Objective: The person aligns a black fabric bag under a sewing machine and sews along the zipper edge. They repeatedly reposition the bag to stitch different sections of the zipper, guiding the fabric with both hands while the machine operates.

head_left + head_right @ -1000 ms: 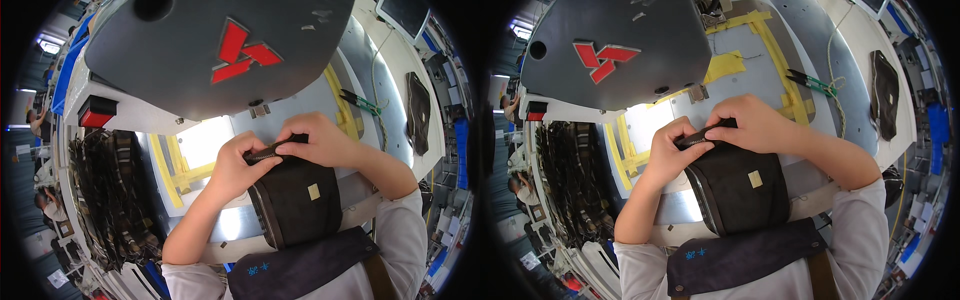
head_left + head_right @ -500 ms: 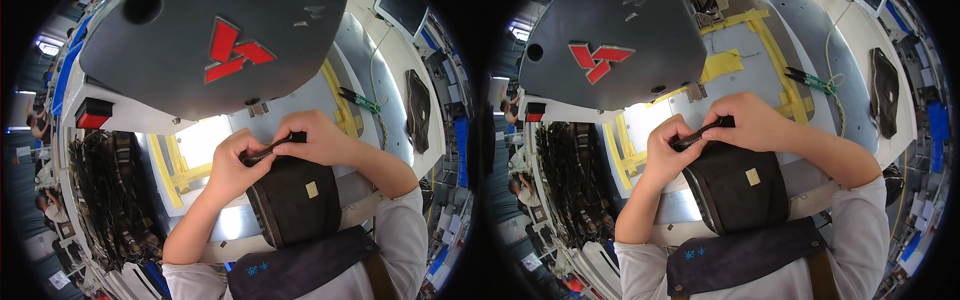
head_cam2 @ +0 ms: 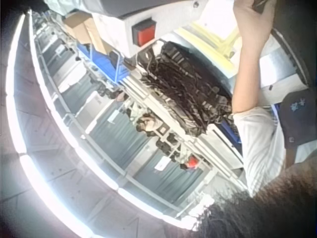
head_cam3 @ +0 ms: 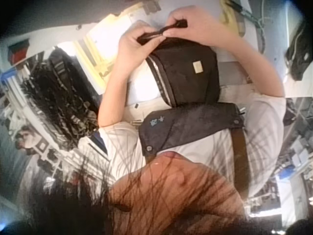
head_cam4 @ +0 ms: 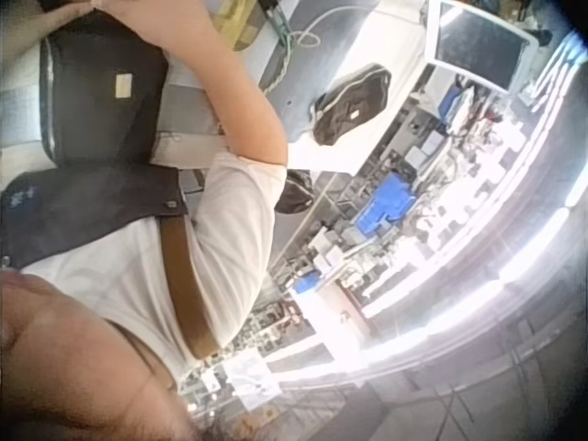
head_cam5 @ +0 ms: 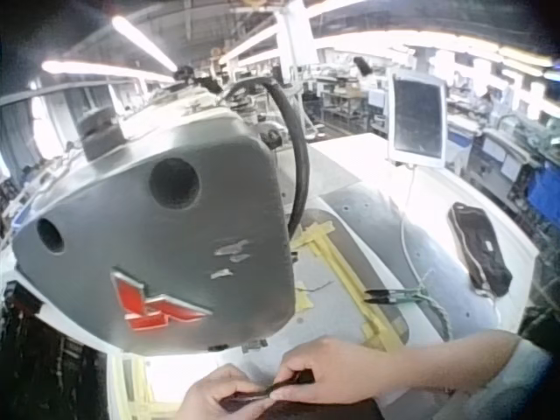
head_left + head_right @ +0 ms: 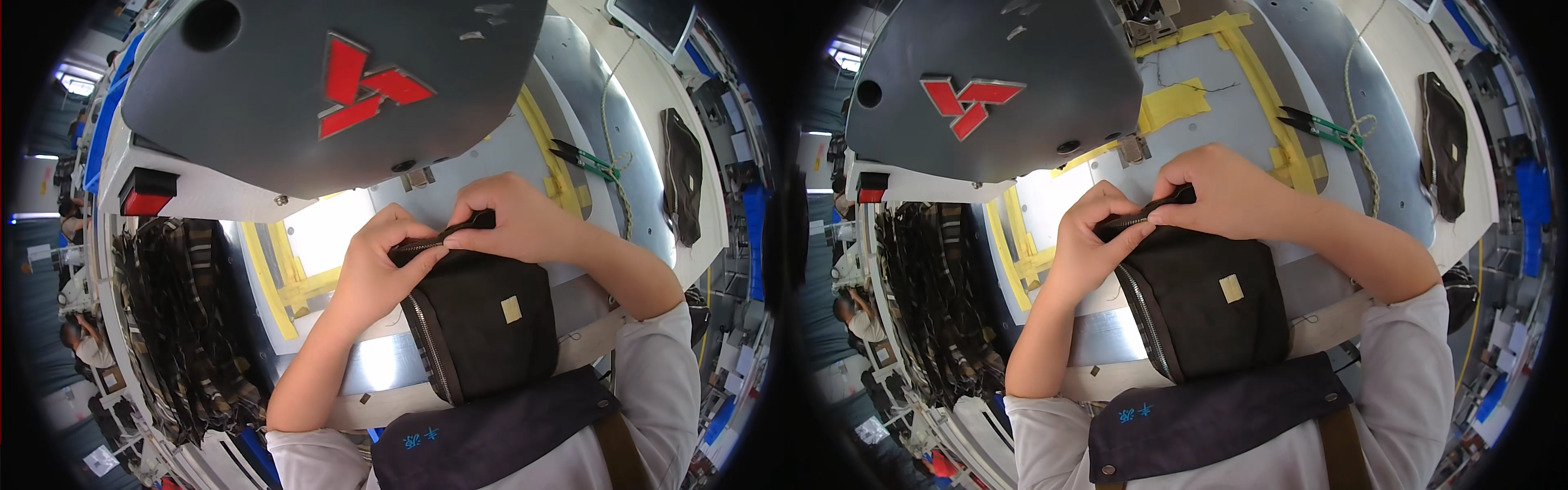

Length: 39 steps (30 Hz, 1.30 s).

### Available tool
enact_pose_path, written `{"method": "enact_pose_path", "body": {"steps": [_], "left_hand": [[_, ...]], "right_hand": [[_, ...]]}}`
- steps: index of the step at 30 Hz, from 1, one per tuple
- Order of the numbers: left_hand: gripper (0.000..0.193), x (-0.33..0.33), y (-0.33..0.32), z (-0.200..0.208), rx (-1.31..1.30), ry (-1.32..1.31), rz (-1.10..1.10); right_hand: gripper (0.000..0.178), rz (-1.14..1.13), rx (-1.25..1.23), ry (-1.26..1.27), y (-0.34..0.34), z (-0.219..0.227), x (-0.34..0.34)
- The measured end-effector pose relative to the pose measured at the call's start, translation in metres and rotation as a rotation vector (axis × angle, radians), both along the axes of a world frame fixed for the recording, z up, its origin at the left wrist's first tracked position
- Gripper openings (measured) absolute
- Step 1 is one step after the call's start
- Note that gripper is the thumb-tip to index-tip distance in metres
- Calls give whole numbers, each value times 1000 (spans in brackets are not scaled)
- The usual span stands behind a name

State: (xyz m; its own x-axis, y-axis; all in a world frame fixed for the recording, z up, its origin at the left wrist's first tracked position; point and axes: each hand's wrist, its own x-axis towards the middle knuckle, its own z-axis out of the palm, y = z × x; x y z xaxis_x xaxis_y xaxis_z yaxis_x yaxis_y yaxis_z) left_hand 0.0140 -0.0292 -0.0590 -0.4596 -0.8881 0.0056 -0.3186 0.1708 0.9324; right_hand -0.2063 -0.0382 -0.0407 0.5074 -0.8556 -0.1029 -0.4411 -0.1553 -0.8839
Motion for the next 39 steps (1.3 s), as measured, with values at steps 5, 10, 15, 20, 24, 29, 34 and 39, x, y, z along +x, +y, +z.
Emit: {"method": "enact_pose_path", "body": {"steps": [5, 10, 15, 20, 24, 29, 34, 39], "left_hand": [[10, 0, 1, 0, 17, 37, 38], [10, -2, 1, -1, 30, 34, 53], [10, 0, 0, 1, -8, -25, 15], [10, 4, -6, -4, 96, 67, 8], [10, 1, -2, -3, 69, 43, 41], [10, -1, 0, -1, 61, 7, 40], [10, -6, 4, -1, 3, -6, 60], [9, -4, 3, -1, -16, 5, 49]], "right_hand": [[18, -59, 33, 12, 3, 3, 1], [17, -77, -13, -5, 4, -5, 2], [18, -63, -1, 2, 2, -5, 3], [23, -38, -77, -24, 0, -11, 0], [23, -38, -54, 18, -1, -4, 0], [23, -65, -63, 30, 0, -5, 1], [23, -83, -88, 18, 2, -8, 2], [18, -79, -7, 42, 3, -1, 3]]}}
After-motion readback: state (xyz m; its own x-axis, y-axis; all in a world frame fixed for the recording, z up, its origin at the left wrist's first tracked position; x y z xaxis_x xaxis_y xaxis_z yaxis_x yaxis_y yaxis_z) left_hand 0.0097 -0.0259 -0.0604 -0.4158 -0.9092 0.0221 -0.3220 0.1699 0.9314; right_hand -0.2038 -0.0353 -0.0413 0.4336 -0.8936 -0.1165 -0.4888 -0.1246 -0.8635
